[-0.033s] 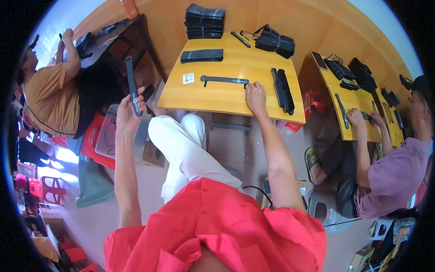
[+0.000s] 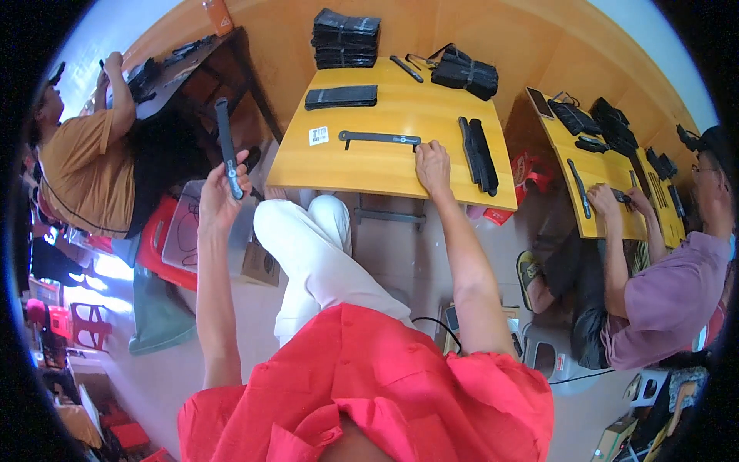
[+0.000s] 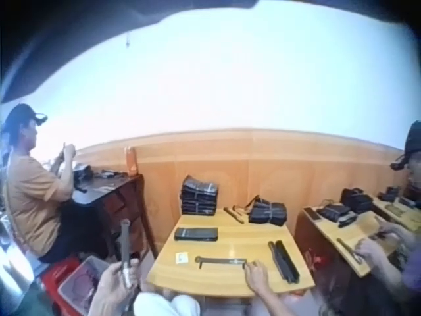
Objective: Attaching straps and labels to black soft goods or component cases at a manufacturing workbench.
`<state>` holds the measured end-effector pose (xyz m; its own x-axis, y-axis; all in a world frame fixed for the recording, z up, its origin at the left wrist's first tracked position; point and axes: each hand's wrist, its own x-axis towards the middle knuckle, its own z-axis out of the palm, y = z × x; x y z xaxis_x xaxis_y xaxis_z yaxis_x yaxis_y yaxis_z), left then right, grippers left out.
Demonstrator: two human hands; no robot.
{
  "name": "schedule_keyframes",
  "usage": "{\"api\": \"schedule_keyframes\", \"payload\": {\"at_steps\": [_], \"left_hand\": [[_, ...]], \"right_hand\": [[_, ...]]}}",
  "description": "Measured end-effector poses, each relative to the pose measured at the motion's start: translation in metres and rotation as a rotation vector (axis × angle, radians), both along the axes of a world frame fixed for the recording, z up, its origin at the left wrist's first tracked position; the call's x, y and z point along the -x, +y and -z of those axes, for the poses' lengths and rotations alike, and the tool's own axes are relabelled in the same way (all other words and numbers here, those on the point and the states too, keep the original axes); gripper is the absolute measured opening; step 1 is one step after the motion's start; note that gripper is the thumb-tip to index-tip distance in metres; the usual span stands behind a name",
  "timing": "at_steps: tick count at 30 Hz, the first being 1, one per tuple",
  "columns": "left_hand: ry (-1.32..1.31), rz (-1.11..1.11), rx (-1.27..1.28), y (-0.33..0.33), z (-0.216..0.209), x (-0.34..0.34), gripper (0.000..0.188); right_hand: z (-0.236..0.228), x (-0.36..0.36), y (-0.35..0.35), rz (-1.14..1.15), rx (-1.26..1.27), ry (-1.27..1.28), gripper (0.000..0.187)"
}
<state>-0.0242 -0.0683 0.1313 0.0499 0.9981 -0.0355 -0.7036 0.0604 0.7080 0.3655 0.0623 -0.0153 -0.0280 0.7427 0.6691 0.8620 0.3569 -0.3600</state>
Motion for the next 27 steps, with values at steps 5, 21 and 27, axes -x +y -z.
{"api": "schedule_keyframes", "payload": {"at_steps": [5, 21, 27], "left_hand": [[-0.094, 0.146, 0.019, 0.01, 0.011, -0.033, 0.04], [-0.006, 0.432, 0.129, 0.094, 0.08, -0.134, 0.043], [0.025, 0.468, 0.162, 0.113, 0.099, -0.151, 0.037]], "right_hand": [[-0.003, 0.001, -0.005, -0.005, 0.011, 0.025, 0.016], [-0.016, 0.011, -0.006, 0.05, 0.124, -0.022, 0.015], [-0.03, 0.016, -0.014, 0.038, 0.131, 0.042, 0.016]]}}
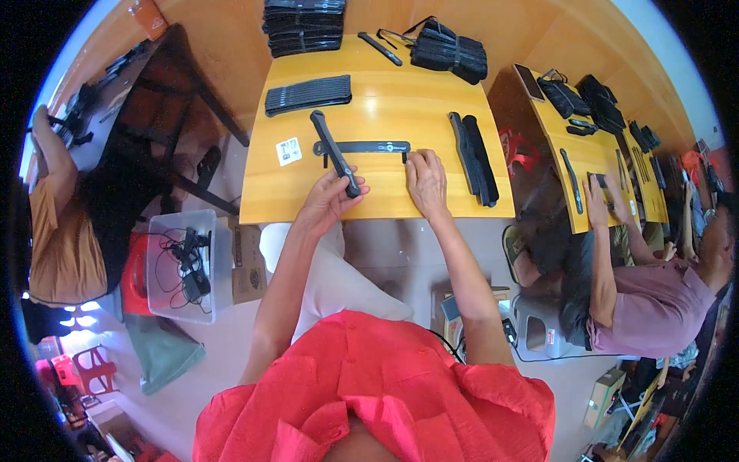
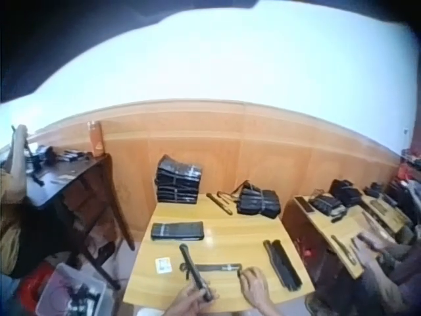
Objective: Attaching straps and labels to black soft goods or component cases at a manufacturing workbench.
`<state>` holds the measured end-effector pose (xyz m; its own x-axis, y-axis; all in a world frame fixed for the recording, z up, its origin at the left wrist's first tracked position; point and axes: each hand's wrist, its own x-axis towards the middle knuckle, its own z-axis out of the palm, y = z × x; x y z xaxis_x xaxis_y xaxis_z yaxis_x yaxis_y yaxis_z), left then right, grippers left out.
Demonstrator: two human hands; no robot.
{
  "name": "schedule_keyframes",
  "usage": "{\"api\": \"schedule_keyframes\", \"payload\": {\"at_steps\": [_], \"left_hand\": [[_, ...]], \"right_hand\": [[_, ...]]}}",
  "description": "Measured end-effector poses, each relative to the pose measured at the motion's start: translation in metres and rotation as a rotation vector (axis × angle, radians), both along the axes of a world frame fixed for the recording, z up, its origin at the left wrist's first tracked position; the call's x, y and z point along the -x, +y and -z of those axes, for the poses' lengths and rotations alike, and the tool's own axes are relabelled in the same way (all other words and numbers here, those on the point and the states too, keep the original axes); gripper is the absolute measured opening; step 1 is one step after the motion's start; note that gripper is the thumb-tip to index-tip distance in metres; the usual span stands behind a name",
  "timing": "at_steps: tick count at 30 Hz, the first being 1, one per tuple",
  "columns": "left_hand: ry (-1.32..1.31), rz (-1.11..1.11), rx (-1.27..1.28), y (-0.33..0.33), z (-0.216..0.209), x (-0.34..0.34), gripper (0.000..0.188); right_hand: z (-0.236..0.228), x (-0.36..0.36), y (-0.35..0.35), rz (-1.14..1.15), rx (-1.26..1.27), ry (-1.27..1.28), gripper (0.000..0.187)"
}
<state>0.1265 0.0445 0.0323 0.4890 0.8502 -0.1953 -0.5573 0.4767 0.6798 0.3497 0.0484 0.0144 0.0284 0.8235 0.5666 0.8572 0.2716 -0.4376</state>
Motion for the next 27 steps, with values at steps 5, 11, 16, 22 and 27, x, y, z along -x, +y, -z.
{"api": "schedule_keyframes", "payload": {"at_steps": [5, 11, 16, 22, 27], "left_hand": [[0.064, 0.032, -0.013, 0.009, 0.013, -0.009, 0.031], [-0.021, -0.026, -0.094, 0.002, 0.022, -0.005, 0.031], [0.046, -0.14, -0.07, -0.005, 0.006, -0.002, 0.032], [0.087, -0.187, -0.087, -0.021, -0.025, 0.004, 0.036], [0.131, -0.217, -0.086, -0.03, -0.041, -0.001, 0.036]], "right_hand": [[-0.031, 0.032, -0.027, -0.176, 0.038, 0.191, 0.014], [-0.056, 0.075, -0.049, -0.349, 0.15, 0.362, 0.019], [-0.057, 0.08, -0.051, -0.296, 0.203, 0.443, 0.018], [-0.079, 0.077, -0.054, -0.368, 0.173, 0.366, 0.015], [-0.086, 0.071, -0.061, -0.42, 0.104, 0.303, 0.015]]}}
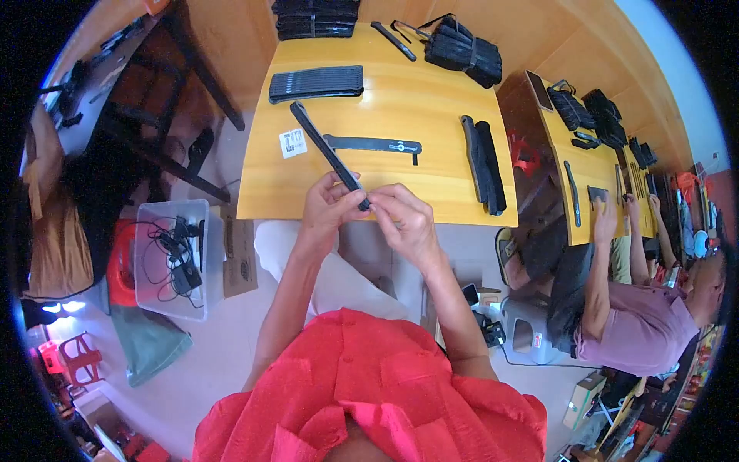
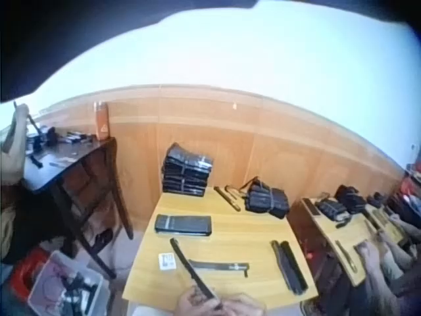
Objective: Attaching straps and labels to black soft goods or component cases at a manufacturing workbench.
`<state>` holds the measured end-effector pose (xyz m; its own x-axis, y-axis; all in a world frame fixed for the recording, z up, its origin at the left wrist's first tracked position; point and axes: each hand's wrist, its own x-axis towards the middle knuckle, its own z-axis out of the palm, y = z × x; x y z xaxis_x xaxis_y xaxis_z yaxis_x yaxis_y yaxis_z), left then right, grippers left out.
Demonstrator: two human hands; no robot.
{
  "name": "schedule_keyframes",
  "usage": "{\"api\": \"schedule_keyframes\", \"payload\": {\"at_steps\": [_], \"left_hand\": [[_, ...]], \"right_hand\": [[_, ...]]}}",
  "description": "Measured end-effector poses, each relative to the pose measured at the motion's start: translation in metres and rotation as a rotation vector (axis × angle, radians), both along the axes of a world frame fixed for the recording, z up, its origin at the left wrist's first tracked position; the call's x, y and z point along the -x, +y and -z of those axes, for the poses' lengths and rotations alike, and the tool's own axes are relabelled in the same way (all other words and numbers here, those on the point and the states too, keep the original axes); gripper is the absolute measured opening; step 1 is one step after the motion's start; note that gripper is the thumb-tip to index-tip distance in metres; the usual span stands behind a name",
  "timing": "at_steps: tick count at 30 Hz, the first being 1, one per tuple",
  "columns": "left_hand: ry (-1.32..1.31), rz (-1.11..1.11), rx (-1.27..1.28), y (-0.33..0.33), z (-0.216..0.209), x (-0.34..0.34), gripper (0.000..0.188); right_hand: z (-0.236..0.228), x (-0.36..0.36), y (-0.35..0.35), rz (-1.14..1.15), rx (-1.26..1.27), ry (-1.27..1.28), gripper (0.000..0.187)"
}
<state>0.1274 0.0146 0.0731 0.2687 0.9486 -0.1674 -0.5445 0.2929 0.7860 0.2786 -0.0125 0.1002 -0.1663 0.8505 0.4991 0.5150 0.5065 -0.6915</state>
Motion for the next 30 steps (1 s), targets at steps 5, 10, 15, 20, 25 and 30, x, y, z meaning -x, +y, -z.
{"api": "schedule_keyframes", "payload": {"at_steps": [5, 10, 15, 20, 25, 30], "left_hand": [[0.017, -0.04, -0.013, -0.015, -0.013, -0.005, 0.035], [0.069, -0.079, -0.049, -0.035, -0.028, -0.012, 0.034], [0.17, -0.045, -0.092, -0.049, -0.042, -0.018, 0.035], [0.106, -0.023, -0.08, -0.038, -0.042, -0.02, 0.037], [0.119, -0.017, -0.096, -0.019, -0.035, -0.014, 0.036], [0.125, 0.009, -0.096, -0.002, -0.035, -0.005, 0.036]], "right_hand": [[-0.01, -0.002, -0.014, 0.005, -0.059, -0.028, 0.014], [-0.018, -0.005, -0.034, 0.022, -0.106, -0.016, 0.013], [-0.024, -0.006, -0.049, 0.078, -0.142, 0.004, 0.012], [-0.03, -0.003, -0.047, 0.134, -0.095, 0.009, 0.009], [-0.027, 0.007, -0.031, 0.192, -0.136, -0.072, 0.009], [-0.021, 0.015, -0.009, 0.219, -0.033, -0.07, 0.009]]}}
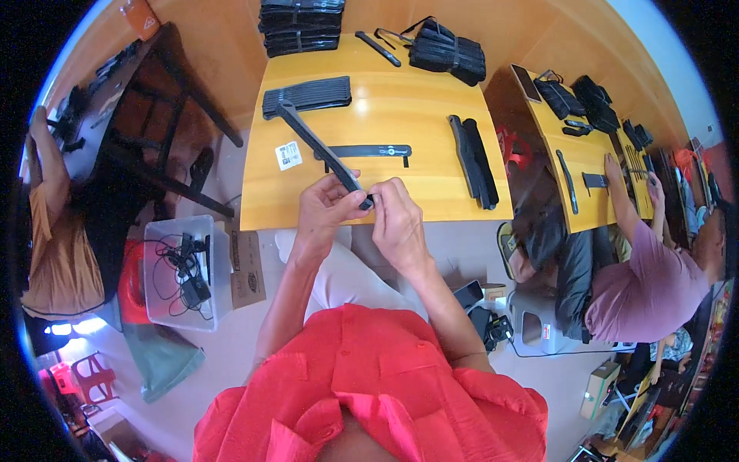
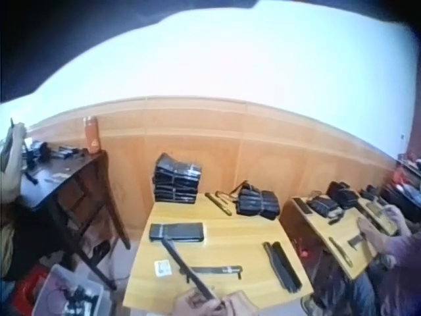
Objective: Attaching straps and labels to black soft goods or component cases at a manufacturing workbench.
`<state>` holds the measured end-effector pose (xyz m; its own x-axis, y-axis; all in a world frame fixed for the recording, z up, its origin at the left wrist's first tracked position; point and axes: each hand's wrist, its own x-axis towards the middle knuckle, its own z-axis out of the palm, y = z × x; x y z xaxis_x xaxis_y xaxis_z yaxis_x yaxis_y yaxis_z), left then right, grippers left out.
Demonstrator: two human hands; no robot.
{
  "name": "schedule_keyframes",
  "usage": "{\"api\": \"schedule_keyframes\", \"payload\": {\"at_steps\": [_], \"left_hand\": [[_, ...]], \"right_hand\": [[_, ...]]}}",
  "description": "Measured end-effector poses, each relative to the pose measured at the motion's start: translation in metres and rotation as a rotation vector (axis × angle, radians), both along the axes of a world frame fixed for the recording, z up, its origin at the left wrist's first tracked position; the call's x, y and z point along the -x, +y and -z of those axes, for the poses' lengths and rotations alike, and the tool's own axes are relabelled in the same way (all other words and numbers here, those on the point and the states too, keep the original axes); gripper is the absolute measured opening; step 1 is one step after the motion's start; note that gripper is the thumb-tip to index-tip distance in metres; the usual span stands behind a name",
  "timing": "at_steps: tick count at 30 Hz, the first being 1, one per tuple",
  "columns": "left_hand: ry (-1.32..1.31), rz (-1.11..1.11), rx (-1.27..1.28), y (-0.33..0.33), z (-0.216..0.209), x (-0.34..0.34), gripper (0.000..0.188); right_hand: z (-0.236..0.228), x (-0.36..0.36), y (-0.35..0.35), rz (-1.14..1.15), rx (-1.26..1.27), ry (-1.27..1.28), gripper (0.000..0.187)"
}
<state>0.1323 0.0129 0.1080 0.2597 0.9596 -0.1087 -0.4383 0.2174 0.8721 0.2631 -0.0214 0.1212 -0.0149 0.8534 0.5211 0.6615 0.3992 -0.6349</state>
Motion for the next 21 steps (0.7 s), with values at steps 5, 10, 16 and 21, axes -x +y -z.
{"api": "schedule_keyframes", "payload": {"at_steps": [5, 10, 16, 21], "left_hand": [[-0.019, 0.063, 0.034, 0.01, 0.006, 0.006, 0.037], [-0.022, 0.033, 0.103, 0.013, 0.015, 0.014, 0.035], [-0.059, 0.123, 0.139, 0.011, 0.016, 0.018, 0.033], [-0.064, 0.228, 0.138, 0.009, 0.015, 0.025, 0.037]], "right_hand": [[0.012, 0.006, 0.018, 0.072, 0.079, 0.026, 0.006], [0.013, 0.005, 0.019, -0.02, 0.132, 0.12, 0.007], [0.018, -0.001, 0.015, -0.223, 0.281, 0.457, 0.012], [0.022, -0.008, 0.014, -0.328, 0.327, 0.64, 0.008]]}}
